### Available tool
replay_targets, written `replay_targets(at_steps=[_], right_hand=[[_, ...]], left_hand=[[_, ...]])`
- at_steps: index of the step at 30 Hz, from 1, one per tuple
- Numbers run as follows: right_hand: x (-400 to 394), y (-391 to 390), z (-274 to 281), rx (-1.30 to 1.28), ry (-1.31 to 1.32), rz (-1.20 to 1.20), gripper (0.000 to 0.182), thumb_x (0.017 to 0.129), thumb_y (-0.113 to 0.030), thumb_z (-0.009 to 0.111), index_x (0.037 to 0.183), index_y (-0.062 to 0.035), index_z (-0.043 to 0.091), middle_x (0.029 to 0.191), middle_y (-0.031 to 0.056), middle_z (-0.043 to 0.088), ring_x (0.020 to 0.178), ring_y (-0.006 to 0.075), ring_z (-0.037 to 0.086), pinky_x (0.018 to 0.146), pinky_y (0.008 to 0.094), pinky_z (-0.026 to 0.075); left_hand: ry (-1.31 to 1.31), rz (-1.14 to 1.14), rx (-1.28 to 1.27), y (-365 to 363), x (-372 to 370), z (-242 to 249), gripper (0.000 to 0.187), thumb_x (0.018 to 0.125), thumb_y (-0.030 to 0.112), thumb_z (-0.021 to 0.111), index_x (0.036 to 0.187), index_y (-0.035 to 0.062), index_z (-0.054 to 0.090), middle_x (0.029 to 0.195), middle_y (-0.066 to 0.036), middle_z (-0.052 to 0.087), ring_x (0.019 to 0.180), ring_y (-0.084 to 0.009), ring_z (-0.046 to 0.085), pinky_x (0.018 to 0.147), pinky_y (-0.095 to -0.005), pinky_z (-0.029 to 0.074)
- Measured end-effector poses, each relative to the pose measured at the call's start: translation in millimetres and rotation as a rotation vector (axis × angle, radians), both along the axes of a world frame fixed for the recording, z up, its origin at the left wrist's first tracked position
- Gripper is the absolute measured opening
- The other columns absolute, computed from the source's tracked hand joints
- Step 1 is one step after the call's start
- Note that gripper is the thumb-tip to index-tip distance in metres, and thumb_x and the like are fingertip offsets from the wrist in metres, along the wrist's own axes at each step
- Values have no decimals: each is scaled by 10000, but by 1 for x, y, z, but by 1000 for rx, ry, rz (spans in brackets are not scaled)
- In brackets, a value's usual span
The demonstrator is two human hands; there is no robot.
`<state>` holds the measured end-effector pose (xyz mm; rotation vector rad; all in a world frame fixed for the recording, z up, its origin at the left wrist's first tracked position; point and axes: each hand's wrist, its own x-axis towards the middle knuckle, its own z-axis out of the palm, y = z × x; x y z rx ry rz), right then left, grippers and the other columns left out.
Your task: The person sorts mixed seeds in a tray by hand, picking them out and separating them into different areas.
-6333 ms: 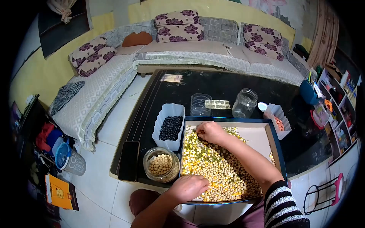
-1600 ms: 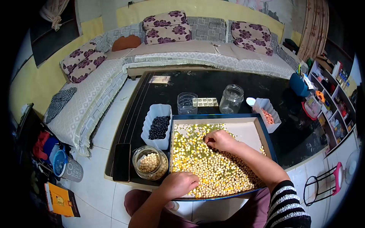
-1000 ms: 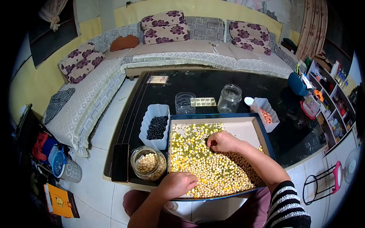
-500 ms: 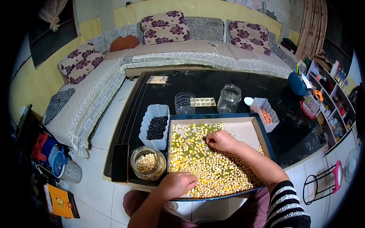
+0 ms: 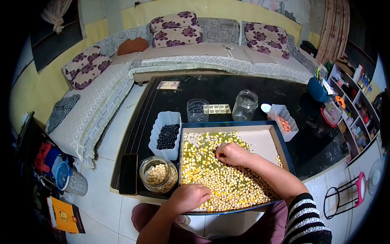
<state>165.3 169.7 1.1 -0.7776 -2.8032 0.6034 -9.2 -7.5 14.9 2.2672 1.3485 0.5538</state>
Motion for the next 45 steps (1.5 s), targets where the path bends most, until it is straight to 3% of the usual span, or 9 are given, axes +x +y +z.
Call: replay_targets(at_steps=[7,16,21,26,28,33,36,40,45], right_hand=[[-4,-7,11,-142,-13,-55,138,708,-117,632,834,-63,622,819,104,618,763,266,598,709,347,479],[-8,-10,13,-11,-95,-25,102,674,-110,589,762,-59,597,734,116,613,695,273,593,661,367,477],[-19,-14,34,-76,50,-70,118,669,-129,616,769,-68,616,688,111,613,617,257,599,609,340,483],[-66,-53,98,-106,422,99,94,746,-78,615,828,-35,627,773,85,632,647,141,620,588,258,510],[-88,-67,103,-31,529,285,104,736,-60,600,836,-38,615,803,79,619,713,179,616,616,282,510],[-112,-82,98,-77,469,384,106,742,-83,602,842,-48,603,831,103,597,728,271,598,641,329,490],[-93,-63,99,-63,557,272,139,722,-50,627,861,-45,624,827,87,614,745,230,613,641,310,506],[-54,-21,72,-63,355,-29,102,738,-61,640,834,-27,639,799,75,639,712,154,632,638,269,522],[-18,1,17,-77,199,-117,112,710,-113,638,796,-41,630,775,120,636,690,247,619,656,325,497]], left_hand=[[29,-1,-15,0,0,-2,176,810,235,558,841,76,627,770,-79,613,722,-261,600,649,-358,480],[60,17,-52,0,1,0,192,825,254,530,847,90,628,794,-73,616,748,-270,599,665,-374,478],[110,28,-111,0,2,3,195,829,259,518,870,98,619,822,-75,612,770,-276,595,675,-389,472],[104,17,-108,0,2,2,191,823,251,523,863,91,620,821,-80,613,771,-274,596,682,-392,469],[66,16,-97,1,1,2,187,816,245,534,860,88,626,827,-81,617,767,-275,597,680,-393,470],[48,29,-71,-1,1,2,183,810,242,546,857,89,635,833,-79,621,766,-274,598,676,-387,471],[72,28,-62,-1,1,4,180,808,240,547,855,92,636,828,-75,622,763,-269,599,672,-383,475],[95,6,-80,0,1,3,183,813,245,538,850,93,633,817,-66,622,756,-263,600,667,-381,480],[107,25,-100,0,2,5,183,817,251,531,850,103,632,804,-62,618,754,-263,599,665,-380,479]])
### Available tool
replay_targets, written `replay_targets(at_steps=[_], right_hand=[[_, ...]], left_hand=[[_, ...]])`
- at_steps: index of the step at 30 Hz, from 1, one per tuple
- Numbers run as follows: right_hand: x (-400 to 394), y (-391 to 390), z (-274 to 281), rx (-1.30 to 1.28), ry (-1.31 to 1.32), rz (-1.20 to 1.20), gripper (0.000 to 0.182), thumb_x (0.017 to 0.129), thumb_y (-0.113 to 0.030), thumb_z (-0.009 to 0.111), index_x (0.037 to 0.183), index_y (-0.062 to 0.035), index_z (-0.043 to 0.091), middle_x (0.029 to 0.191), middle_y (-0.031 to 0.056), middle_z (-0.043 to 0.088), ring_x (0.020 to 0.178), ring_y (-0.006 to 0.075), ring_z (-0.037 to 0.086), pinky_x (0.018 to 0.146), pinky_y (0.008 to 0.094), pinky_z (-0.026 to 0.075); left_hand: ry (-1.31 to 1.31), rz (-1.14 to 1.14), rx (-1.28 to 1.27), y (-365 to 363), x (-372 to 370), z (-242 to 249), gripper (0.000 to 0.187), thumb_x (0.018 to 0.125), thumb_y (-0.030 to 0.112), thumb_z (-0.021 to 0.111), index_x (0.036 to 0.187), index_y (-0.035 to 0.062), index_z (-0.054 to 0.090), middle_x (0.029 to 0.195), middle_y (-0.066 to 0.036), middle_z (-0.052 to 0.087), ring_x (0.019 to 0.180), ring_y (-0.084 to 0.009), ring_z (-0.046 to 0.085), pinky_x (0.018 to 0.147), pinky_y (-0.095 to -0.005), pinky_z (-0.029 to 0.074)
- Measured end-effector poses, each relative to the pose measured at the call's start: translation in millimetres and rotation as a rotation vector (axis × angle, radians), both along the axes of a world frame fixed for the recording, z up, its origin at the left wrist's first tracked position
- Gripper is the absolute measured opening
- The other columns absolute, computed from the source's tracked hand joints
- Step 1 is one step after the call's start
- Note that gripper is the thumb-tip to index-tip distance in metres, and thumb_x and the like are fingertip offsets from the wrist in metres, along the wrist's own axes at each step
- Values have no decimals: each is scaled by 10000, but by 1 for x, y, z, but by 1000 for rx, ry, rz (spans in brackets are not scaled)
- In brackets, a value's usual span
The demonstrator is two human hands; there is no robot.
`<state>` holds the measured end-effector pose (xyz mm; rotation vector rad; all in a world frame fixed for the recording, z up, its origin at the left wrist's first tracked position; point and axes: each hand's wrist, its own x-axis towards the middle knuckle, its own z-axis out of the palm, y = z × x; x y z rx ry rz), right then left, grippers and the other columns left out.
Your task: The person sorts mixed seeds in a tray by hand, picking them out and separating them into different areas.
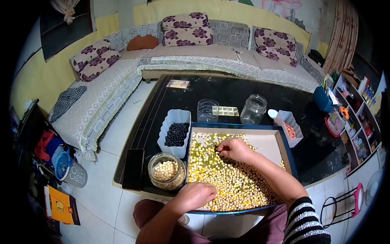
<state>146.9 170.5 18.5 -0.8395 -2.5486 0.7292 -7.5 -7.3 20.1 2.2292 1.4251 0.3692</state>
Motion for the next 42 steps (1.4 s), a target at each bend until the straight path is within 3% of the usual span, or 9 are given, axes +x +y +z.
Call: replay_targets(at_steps=[12,15,21,31,34,37,39,40,42], right_hand=[[8,-5,-10,147,-269,56,164,660,-71,607,822,-51,613,811,127,610,774,285,590,706,360,483],[6,-6,-6,138,-92,35,138,668,-64,600,804,-41,611,813,133,605,780,291,589,723,360,482],[-7,-7,-13,65,-54,101,118,681,-63,597,795,-40,619,843,141,608,794,292,590,743,363,480],[-8,-3,-11,96,-261,83,114,686,-72,582,793,-44,609,756,143,614,747,302,593,693,384,475],[-6,0,-6,100,-354,89,134,662,-82,623,784,-29,617,741,120,617,688,275,601,657,363,487],[-8,-3,8,96,-244,79,83,660,-83,598,728,-37,602,720,135,613,700,269,604,660,358,480],[-18,-11,31,-57,21,42,65,656,-83,593,697,-33,591,675,121,609,628,250,602,611,336,480],[-25,-16,44,6,75,103,85,676,-66,602,753,-29,604,635,69,613,564,128,584,560,267,476],[-42,-31,63,-61,190,173,84,689,-46,602,770,-25,604,669,54,612,578,103,569,566,245,485]], left_hand=[[-49,-1,7,0,-1,-2,192,821,246,530,848,85,630,804,-75,621,749,-272,598,670,-378,478],[-56,-2,6,0,-1,-1,193,822,244,529,847,81,629,804,-76,621,749,-273,598,671,-379,477],[-31,0,-5,1,0,0,193,822,244,532,849,80,629,819,-78,624,754,-272,599,673,-377,478],[-34,-10,5,1,0,-3,184,819,248,535,851,94,629,809,-70,620,751,-270,599,670,-378,477],[-45,-7,14,0,-1,-1,183,819,248,533,850,94,627,806,-68,619,752,-270,598,670,-378,476],[-36,-3,18,0,-1,-1,182,819,248,532,848,94,625,808,-65,618,754,-269,598,671,-377,476],[-29,-1,13,-1,-1,-2,182,820,248,531,847,94,625,811,-64,618,756,-267,598,671,-377,477],[-29,-4,8,0,-1,-3,182,820,247,531,846,93,625,815,-64,618,758,-267,598,670,-378,476],[-27,-8,3,1,0,-2,183,820,247,532,845,92,625,820,-63,619,761,-267,598,669,-379,476]])
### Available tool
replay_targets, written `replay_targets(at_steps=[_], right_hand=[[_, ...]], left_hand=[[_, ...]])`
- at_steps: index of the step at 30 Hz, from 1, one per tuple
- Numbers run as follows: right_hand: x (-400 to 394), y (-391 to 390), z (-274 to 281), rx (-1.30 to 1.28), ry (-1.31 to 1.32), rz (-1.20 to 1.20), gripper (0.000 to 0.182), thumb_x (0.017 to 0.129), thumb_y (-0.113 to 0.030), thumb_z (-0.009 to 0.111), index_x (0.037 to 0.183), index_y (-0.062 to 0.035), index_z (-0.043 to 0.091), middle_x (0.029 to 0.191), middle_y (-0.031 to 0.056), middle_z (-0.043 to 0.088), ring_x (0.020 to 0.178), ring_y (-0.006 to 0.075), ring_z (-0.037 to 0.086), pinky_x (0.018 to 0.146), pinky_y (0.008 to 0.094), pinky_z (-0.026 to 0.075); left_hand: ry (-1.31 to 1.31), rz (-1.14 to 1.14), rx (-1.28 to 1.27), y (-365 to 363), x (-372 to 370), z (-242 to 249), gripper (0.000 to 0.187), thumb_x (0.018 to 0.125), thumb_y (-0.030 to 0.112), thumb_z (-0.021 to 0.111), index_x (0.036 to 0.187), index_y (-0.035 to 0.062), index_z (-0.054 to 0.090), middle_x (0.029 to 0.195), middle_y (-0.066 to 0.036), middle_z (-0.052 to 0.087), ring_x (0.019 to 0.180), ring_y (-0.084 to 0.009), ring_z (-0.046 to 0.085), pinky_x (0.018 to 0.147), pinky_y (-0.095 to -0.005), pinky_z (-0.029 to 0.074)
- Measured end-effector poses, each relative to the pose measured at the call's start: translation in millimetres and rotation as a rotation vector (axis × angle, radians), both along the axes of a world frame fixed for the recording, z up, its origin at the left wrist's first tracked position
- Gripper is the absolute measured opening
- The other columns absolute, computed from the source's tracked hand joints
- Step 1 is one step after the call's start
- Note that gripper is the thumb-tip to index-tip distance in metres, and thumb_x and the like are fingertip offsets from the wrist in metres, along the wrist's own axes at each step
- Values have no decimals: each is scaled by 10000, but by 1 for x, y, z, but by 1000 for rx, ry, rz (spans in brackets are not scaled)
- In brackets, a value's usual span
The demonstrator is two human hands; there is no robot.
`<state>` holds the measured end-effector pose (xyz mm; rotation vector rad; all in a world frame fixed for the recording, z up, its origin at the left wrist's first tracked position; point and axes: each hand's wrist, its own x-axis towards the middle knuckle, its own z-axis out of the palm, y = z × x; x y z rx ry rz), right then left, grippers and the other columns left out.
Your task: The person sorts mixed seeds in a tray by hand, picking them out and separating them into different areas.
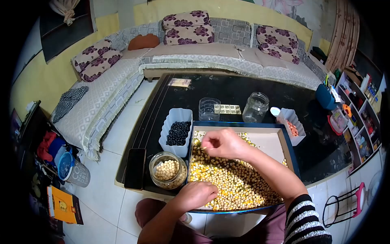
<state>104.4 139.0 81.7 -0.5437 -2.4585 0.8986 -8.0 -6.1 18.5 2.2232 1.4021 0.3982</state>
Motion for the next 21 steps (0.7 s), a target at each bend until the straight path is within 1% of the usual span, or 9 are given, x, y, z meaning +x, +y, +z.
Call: replay_targets(at_steps=[3,5,8,11,12,13,15,18,21], right_hand=[[-25,-27,23,-3,106,166,79,703,-30,591,780,-20,597,707,43,602,609,82,560,576,226,493],[-41,-39,22,48,167,251,95,693,-30,593,787,-24,578,719,52,575,597,131,559,564,258,485],[-56,-48,13,147,85,287,110,707,-58,614,811,-35,587,732,79,572,633,195,587,579,307,474],[-47,-42,13,130,195,214,129,713,-64,617,841,-42,607,750,81,584,646,192,593,595,301,483],[-42,-33,10,132,211,163,121,734,-70,621,853,-45,622,777,76,600,663,180,598,612,279,492],[-34,-27,10,36,184,112,78,759,-64,624,830,-32,623,784,58,619,689,129,601,633,249,493],[-21,-7,-4,-107,62,-1,64,774,-54,625,831,-24,625,760,43,629,706,81,589,634,231,487],[-5,8,-27,-293,39,-72,58,778,-36,614,826,-5,624,745,24,632,705,64,577,643,217,478],[5,12,-34,-381,14,-104,52,787,-27,598,821,4,623,751,19,634,704,58,570,644,221,476]], left_hand=[[2,-3,-10,-1,-1,1,188,822,247,530,851,89,627,828,-65,620,765,-266,598,668,-384,474],[-26,-1,11,-1,-1,-1,191,821,246,530,856,87,630,833,-67,621,764,-266,599,667,-388,473],[-25,3,20,-2,0,-2,192,820,243,529,854,85,632,834,-67,621,764,-266,599,672,-386,474],[-14,9,17,-3,0,1,188,820,241,529,850,87,632,835,-68,620,766,-268,598,677,-385,473],[-6,8,15,-3,0,1,187,820,240,528,849,88,632,835,-70,620,767,-270,598,680,-385,473],[-11,12,16,-3,0,1,187,820,240,528,849,88,632,835,-70,620,767,-270,598,680,-385,473],[2,3,0,-2,0,1,187,820,241,527,853,88,628,833,-74,618,773,-271,596,681,-385,472],[17,-3,-17,-1,0,2,191,821,244,526,855,85,624,827,-76,615,778,-271,595,682,-385,472],[13,-6,-18,0,0,4,190,824,246,523,859,86,620,821,-74,613,781,-270,593,684,-386,471]])
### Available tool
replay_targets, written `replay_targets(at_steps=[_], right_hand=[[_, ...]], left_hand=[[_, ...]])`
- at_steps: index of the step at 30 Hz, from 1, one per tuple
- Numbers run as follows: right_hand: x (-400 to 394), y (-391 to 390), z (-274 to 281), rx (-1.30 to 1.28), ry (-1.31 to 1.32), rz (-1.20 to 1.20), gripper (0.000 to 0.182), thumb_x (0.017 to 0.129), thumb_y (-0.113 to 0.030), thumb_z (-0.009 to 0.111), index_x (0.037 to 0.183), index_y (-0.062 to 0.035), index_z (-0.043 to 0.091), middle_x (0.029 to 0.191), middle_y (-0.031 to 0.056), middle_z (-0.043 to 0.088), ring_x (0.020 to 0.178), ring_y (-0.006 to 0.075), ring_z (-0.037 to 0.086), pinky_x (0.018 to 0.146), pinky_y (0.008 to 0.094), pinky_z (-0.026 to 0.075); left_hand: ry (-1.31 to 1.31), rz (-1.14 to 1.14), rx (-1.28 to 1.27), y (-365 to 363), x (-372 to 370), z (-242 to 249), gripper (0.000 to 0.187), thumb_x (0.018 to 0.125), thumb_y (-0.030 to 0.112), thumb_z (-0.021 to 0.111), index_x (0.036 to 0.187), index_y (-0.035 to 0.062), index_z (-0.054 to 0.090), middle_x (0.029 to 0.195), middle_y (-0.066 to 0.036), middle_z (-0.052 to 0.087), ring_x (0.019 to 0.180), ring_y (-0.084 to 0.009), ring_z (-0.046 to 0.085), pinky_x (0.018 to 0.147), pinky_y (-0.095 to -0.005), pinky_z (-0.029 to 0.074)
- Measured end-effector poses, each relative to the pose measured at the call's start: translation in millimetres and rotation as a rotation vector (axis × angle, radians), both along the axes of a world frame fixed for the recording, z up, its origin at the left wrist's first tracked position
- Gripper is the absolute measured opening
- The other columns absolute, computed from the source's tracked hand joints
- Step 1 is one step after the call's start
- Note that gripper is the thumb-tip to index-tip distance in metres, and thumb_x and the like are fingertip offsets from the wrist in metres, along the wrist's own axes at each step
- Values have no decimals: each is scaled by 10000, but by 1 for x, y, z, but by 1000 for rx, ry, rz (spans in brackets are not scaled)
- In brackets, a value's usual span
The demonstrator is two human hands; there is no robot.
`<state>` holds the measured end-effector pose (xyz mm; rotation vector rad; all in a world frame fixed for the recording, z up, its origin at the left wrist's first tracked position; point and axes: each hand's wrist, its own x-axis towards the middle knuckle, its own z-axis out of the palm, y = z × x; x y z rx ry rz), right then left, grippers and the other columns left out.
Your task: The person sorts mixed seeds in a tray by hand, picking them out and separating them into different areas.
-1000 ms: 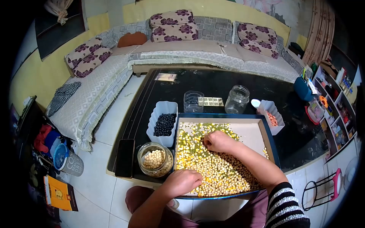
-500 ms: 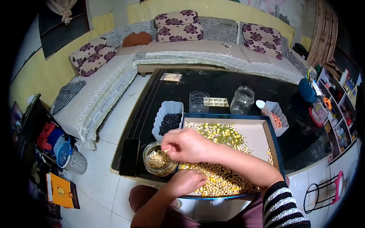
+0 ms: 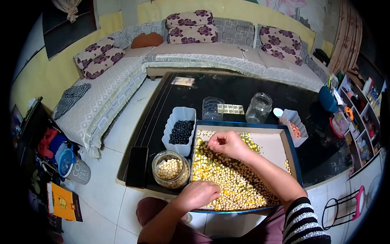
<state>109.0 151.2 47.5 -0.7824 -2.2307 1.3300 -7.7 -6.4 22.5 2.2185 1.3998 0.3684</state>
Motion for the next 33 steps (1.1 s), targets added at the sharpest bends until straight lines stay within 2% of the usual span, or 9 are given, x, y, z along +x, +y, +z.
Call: replay_targets(at_steps=[2,5,8,15,19,21,29,31,33], right_hand=[[3,2,-5,57,-17,-37,59,767,-28,610,820,-4,624,749,38,639,677,81,582,640,232,478],[12,18,-25,398,-221,-63,131,692,-66,617,822,-59,636,783,122,634,714,281,610,680,350,492],[20,28,-46,594,-320,17,173,666,-45,646,839,-41,641,799,111,630,722,233,613,677,319,493],[26,25,-33,515,-543,49,118,657,-109,612,740,-27,599,790,120,622,710,285,596,684,362,485],[29,27,-39,518,-488,8,130,656,-111,602,763,-37,612,782,119,621,710,282,599,683,358,486],[26,24,-38,539,-292,36,110,669,-84,593,771,-43,604,770,137,612,722,300,593,685,373,479],[20,19,-37,607,-385,138,130,675,-77,605,800,-41,605,796,142,609,761,293,592,708,368,478],[20,19,-35,585,-482,140,113,671,-88,600,774,-44,605,745,137,609,718,292,596,689,370,483],[19,19,-28,579,-371,111,113,673,-91,597,776,-46,609,713,120,613,660,261,603,638,348,490]], left_hand=[[-4,-1,8,0,0,-3,189,825,246,522,858,87,620,816,-74,612,775,-271,593,682,-386,471],[-11,-1,24,0,0,-1,188,827,245,520,856,88,620,807,-74,612,764,-274,593,676,-385,471],[-15,-4,31,0,0,-3,190,827,245,521,852,85,620,800,-76,611,755,-276,594,671,-384,472],[-31,-13,27,0,-1,-1,187,824,244,528,849,82,618,796,-84,609,749,-278,593,669,-383,472],[-36,-11,33,-1,0,-2,188,824,245,529,850,81,618,797,-83,609,747,-279,593,667,-384,472],[-21,-4,19,0,0,0,187,823,246,531,850,84,619,799,-80,610,747,-278,593,664,-384,473],[-36,0,34,-1,-1,-4,184,823,250,532,859,94,623,793,-73,608,753,-275,593,663,-383,474],[-21,7,28,0,-1,-2,188,826,252,528,861,94,623,797,-73,608,758,-274,593,666,-383,474],[-12,11,1,-1,0,-2,198,831,258,519,868,93,621,816,-73,609,772,-272,593,675,-385,472]])
